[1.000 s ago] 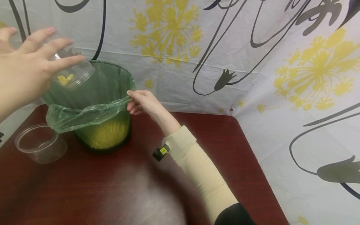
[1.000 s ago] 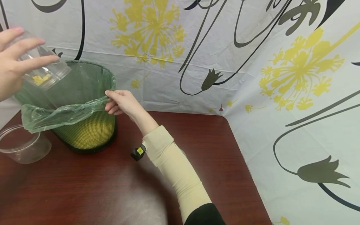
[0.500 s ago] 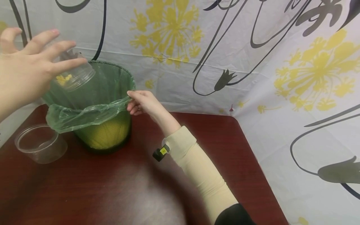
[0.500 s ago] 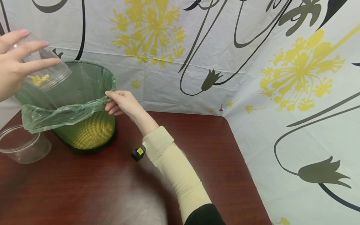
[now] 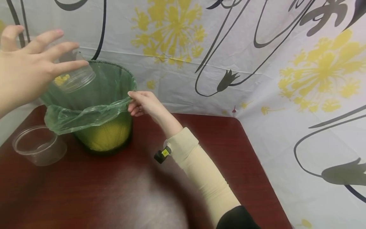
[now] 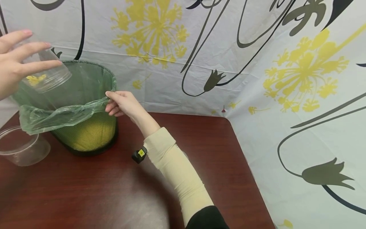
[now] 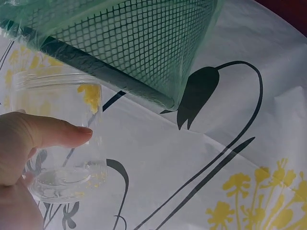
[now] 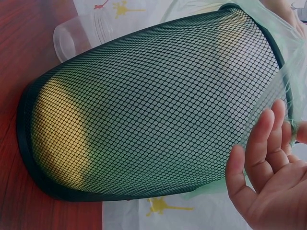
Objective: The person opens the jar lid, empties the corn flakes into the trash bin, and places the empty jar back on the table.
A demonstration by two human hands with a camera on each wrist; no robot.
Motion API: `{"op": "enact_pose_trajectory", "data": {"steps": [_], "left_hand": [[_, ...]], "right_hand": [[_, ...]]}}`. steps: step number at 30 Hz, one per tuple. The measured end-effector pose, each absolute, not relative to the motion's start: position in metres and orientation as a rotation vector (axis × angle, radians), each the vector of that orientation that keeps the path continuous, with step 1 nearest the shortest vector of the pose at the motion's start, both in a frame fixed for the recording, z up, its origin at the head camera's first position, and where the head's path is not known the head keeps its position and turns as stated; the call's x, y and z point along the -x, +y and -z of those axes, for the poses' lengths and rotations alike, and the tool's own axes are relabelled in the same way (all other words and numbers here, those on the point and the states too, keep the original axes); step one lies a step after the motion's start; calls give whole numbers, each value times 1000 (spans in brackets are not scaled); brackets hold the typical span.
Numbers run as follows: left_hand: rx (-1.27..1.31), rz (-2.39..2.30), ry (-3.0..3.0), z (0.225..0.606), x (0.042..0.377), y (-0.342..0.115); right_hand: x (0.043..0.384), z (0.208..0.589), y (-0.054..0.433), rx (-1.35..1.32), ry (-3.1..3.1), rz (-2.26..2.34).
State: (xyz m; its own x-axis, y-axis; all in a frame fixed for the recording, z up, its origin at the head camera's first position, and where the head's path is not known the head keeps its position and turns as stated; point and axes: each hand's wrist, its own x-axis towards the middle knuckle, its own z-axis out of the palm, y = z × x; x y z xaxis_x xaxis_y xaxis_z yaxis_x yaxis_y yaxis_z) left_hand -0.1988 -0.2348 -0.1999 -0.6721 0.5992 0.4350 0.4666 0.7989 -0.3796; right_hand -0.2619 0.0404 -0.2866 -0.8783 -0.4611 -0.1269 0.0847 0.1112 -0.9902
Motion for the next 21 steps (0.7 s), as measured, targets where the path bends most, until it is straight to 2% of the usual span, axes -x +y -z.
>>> {"op": "enact_pose_trajectory", "data": {"steps": [21], "left_hand": [[875, -518, -2475, 200, 199, -236]], "right_hand": [[260, 286, 40, 361, 1976, 1834]]}}
